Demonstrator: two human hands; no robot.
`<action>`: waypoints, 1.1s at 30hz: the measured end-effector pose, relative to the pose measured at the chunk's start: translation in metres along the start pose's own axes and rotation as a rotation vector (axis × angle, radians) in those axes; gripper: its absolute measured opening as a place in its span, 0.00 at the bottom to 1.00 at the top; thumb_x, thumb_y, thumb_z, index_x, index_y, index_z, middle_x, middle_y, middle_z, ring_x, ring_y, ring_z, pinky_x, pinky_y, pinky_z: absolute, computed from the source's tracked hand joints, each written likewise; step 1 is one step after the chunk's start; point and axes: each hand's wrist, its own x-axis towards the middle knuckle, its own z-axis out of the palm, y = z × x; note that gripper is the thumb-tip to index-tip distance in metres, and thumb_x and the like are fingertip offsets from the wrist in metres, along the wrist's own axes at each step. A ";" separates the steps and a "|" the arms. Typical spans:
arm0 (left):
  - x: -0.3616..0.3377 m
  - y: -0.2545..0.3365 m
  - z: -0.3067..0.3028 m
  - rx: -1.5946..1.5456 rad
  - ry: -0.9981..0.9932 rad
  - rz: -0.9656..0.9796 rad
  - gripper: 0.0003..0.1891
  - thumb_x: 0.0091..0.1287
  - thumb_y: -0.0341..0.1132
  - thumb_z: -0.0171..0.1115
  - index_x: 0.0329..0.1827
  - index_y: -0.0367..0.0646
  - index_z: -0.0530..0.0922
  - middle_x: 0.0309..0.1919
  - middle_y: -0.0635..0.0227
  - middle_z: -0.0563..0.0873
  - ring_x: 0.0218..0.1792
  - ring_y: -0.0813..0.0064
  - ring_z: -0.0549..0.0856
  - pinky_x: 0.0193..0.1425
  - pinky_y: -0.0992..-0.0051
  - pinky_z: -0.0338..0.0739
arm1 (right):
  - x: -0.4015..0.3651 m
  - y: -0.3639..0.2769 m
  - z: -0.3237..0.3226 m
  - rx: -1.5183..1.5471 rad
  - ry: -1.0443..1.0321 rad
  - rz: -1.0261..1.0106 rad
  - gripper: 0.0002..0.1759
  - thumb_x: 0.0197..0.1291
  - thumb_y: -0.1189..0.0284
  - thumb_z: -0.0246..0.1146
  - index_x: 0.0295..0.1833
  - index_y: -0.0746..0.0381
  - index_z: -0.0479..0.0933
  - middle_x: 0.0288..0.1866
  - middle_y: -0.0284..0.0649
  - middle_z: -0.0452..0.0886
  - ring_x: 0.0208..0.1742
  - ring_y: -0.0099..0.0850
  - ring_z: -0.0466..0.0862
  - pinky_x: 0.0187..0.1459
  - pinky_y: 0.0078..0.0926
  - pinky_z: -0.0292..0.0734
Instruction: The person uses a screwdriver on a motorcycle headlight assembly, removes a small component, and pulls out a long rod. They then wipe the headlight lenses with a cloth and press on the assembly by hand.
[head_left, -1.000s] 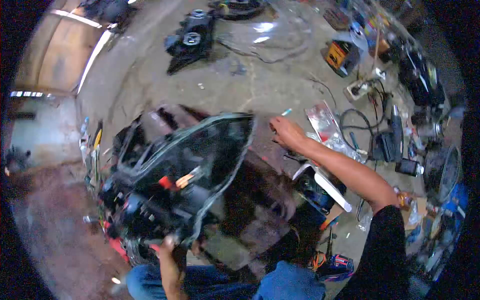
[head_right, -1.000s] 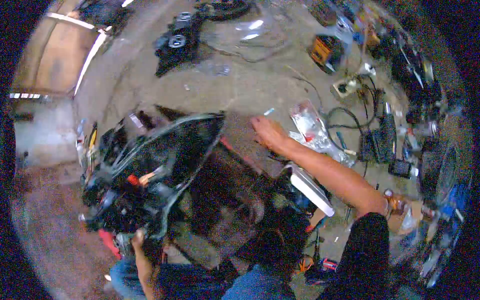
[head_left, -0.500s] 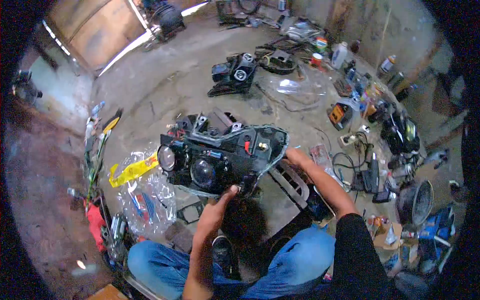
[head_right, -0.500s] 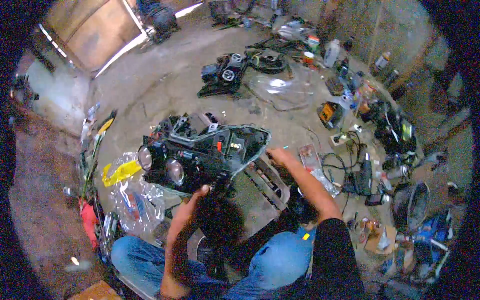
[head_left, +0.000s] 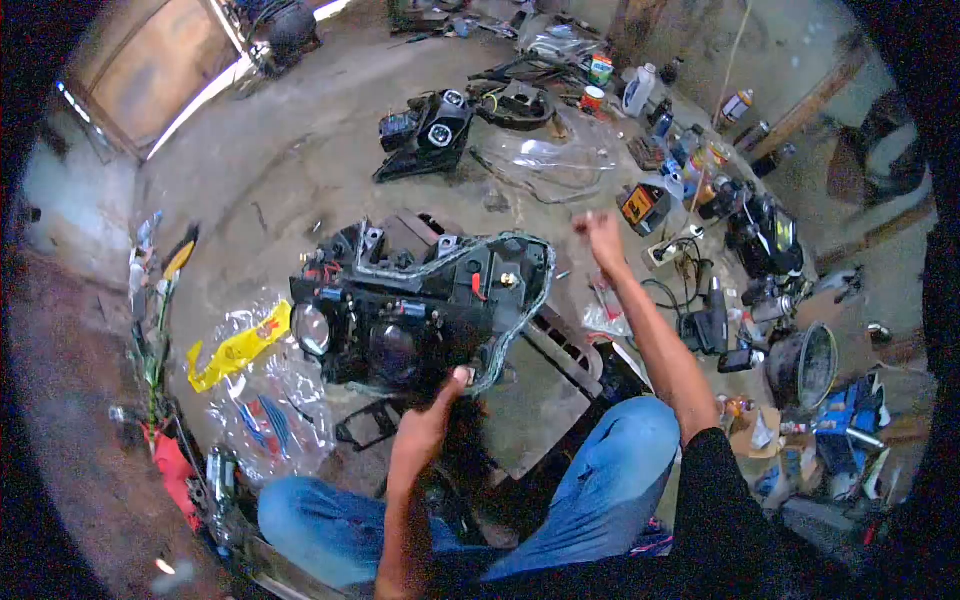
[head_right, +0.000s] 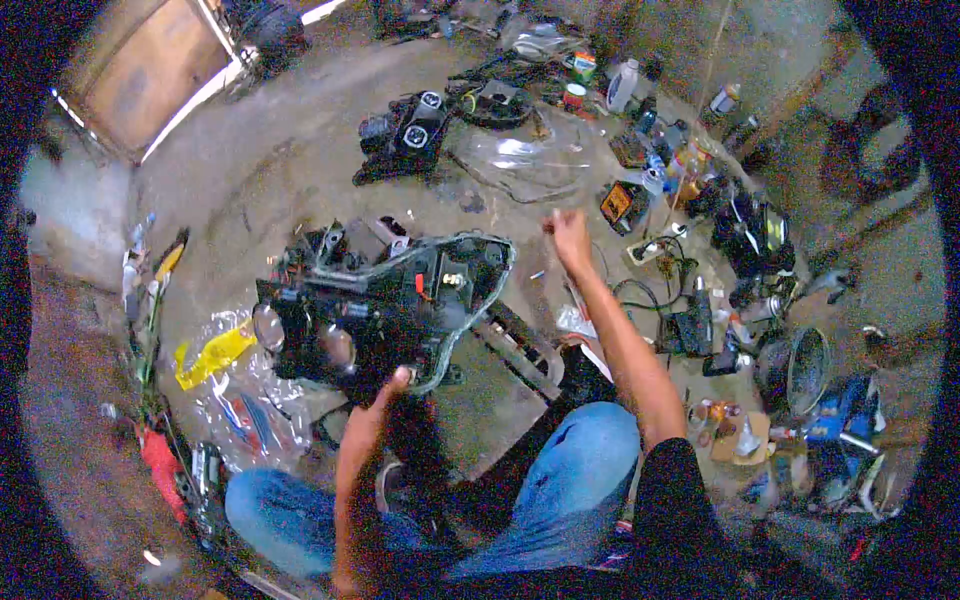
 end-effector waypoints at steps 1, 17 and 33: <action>-0.003 0.007 0.001 -0.012 -0.016 0.017 0.39 0.67 0.70 0.66 0.56 0.37 0.88 0.43 0.62 0.92 0.41 0.72 0.87 0.50 0.70 0.79 | -0.011 -0.054 -0.001 0.094 -0.052 -0.090 0.18 0.82 0.61 0.55 0.58 0.65 0.67 0.47 0.47 0.91 0.49 0.34 0.90 0.53 0.38 0.83; 0.008 -0.004 -0.007 -0.326 -0.268 0.269 0.25 0.73 0.55 0.68 0.54 0.39 0.82 0.31 0.63 0.90 0.22 0.73 0.83 0.29 0.73 0.76 | -0.072 -0.209 0.074 0.196 -0.511 -0.380 0.19 0.77 0.55 0.62 0.57 0.58 0.70 0.36 0.31 0.77 0.36 0.22 0.76 0.40 0.28 0.74; -0.048 -0.045 0.044 -0.310 -0.476 0.397 0.18 0.76 0.47 0.68 0.49 0.37 0.85 0.32 0.64 0.90 0.16 0.78 0.79 0.18 0.74 0.73 | -0.169 -0.226 -0.046 0.150 -0.337 -0.322 0.14 0.79 0.62 0.62 0.57 0.58 0.69 0.36 0.30 0.76 0.36 0.18 0.78 0.38 0.20 0.71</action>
